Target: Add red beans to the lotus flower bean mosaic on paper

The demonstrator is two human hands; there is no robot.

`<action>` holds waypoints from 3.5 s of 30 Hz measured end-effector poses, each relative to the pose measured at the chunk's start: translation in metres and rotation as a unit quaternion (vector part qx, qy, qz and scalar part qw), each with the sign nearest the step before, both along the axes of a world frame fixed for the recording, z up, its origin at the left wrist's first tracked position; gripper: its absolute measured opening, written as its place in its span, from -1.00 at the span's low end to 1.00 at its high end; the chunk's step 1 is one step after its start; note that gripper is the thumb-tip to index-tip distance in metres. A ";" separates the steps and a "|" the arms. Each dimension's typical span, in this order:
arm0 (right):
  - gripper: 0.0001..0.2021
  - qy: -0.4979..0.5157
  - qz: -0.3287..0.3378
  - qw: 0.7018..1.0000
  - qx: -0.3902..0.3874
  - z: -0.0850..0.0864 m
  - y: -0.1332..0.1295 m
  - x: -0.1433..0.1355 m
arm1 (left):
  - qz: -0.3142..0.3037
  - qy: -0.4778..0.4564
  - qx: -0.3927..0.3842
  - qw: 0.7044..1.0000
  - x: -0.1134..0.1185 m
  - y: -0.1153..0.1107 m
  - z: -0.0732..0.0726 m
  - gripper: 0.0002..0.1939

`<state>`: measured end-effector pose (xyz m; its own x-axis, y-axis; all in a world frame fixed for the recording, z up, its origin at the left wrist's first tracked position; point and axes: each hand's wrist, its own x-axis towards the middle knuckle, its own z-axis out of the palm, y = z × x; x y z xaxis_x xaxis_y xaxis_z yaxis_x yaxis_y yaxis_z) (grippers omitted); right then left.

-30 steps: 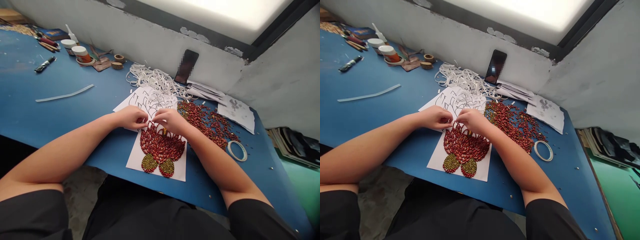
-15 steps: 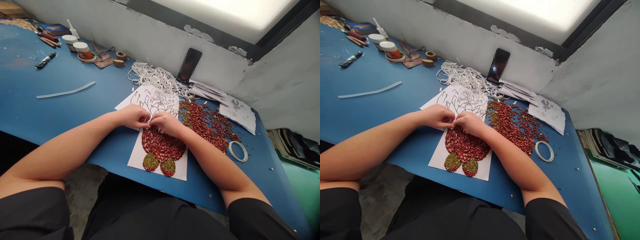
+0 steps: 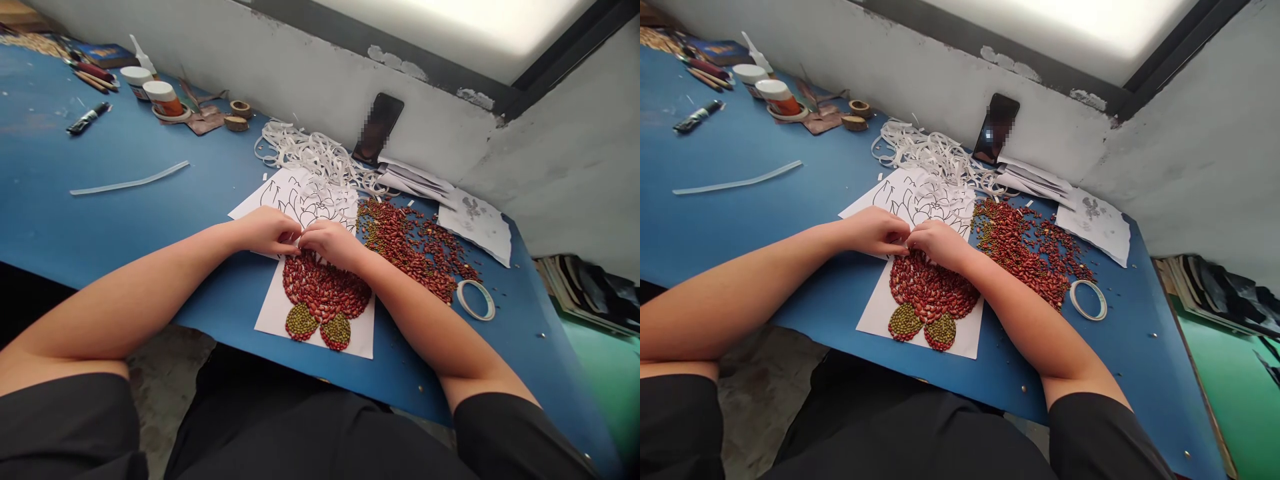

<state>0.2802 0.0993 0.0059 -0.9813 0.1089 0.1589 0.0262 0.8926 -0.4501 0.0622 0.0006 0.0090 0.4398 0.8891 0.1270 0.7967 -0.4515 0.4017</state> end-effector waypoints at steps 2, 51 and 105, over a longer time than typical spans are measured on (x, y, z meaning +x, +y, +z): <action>-0.76 -0.002 -0.015 1.000 -0.001 0.000 0.001 0.001 | 0.001 0.000 -0.002 1.000 0.000 0.000 -0.001 -0.71; -0.76 -0.217 -0.348 0.910 0.065 0.062 0.115 0.094 | -0.001 0.018 -0.020 1.000 -0.002 0.000 0.000 -0.67; -0.94 0.031 -0.118 0.984 -0.129 0.009 0.002 0.008 | -0.004 0.021 -0.012 1.000 -0.002 -0.001 0.001 -0.74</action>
